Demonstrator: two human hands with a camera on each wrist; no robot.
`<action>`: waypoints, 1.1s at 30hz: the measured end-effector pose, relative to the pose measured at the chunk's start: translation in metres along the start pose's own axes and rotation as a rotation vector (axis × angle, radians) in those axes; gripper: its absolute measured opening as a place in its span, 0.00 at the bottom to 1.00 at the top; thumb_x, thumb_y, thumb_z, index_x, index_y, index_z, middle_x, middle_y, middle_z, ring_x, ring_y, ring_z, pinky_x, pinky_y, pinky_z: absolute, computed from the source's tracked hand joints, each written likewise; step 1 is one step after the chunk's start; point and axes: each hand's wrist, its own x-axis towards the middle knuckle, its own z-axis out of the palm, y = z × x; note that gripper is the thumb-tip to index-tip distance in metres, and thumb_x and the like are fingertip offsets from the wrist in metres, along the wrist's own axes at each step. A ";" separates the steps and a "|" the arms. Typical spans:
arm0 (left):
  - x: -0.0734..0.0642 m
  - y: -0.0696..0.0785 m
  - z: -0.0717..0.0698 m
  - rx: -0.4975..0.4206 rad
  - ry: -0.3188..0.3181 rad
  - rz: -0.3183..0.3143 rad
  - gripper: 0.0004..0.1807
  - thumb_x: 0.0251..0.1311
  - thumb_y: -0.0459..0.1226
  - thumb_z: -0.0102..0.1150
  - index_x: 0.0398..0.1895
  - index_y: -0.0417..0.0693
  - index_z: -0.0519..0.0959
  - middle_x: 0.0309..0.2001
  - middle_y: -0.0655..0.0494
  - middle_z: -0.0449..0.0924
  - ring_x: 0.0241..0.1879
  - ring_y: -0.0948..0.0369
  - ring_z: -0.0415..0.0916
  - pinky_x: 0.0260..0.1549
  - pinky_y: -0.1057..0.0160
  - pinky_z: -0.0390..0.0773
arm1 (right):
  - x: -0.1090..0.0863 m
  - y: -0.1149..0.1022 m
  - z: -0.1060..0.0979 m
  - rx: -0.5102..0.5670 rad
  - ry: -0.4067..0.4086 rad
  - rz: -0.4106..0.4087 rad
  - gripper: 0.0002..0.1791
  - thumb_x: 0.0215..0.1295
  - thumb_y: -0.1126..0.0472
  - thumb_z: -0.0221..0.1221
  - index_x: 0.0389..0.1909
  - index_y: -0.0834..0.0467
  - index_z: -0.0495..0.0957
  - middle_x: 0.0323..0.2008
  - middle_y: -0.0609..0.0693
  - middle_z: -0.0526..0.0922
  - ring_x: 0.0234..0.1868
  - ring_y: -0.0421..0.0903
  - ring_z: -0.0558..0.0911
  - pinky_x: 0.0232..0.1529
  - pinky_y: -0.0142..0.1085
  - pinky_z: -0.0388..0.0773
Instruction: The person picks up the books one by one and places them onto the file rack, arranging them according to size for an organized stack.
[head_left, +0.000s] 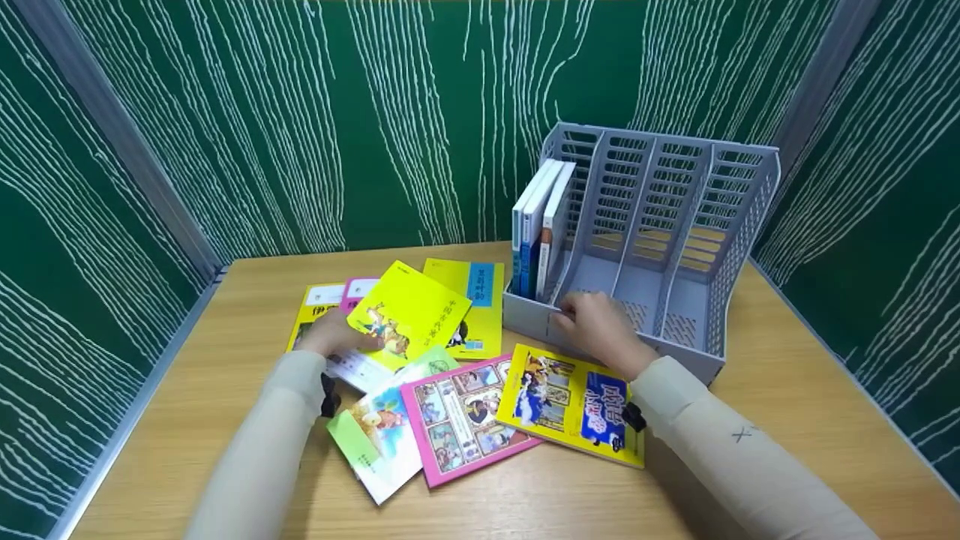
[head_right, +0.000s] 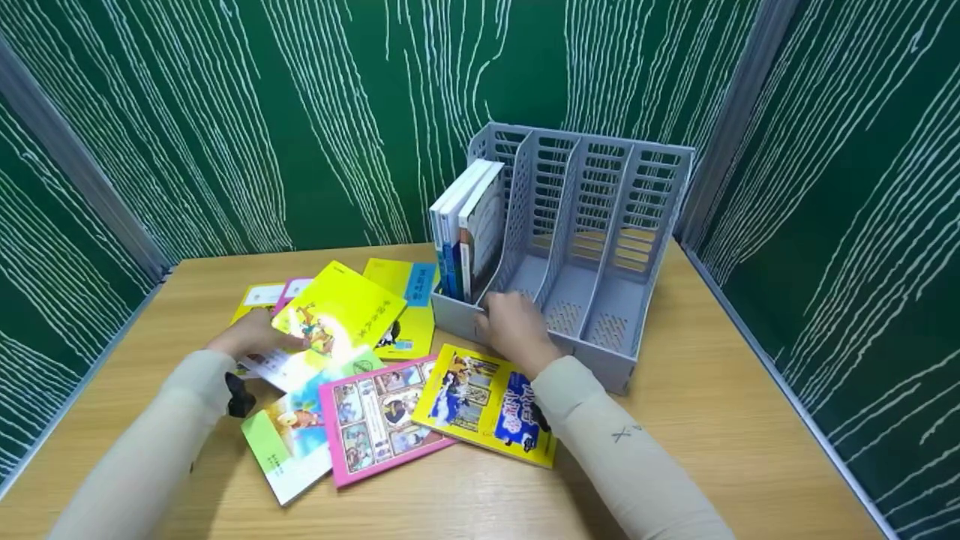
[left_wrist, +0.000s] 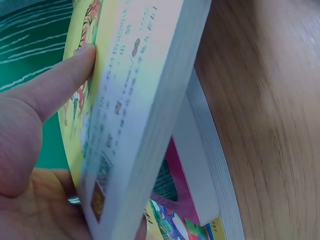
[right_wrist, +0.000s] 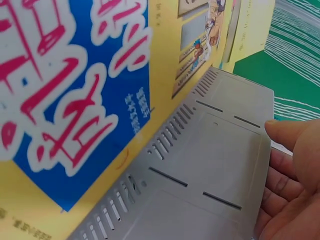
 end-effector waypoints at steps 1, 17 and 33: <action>0.001 -0.001 -0.001 0.003 -0.005 0.005 0.41 0.62 0.49 0.78 0.72 0.42 0.70 0.59 0.42 0.81 0.54 0.49 0.82 0.58 0.54 0.82 | 0.000 0.000 0.001 -0.007 -0.001 -0.006 0.14 0.80 0.55 0.64 0.53 0.61 0.89 0.41 0.56 0.91 0.38 0.51 0.86 0.46 0.46 0.90; 0.011 -0.008 -0.023 -0.127 -0.135 0.125 0.24 0.78 0.46 0.60 0.65 0.37 0.79 0.47 0.47 0.89 0.40 0.57 0.91 0.43 0.62 0.90 | 0.003 0.004 0.009 -0.045 -0.050 -0.018 0.13 0.83 0.58 0.59 0.51 0.61 0.88 0.33 0.52 0.86 0.36 0.49 0.83 0.42 0.43 0.87; -0.003 0.004 -0.029 -0.120 -0.058 0.201 0.26 0.80 0.46 0.59 0.71 0.40 0.78 0.49 0.45 0.89 0.37 0.57 0.92 0.40 0.63 0.91 | 0.000 0.006 0.014 -0.053 -0.004 -0.030 0.14 0.84 0.57 0.59 0.53 0.61 0.89 0.33 0.52 0.87 0.35 0.49 0.82 0.41 0.42 0.86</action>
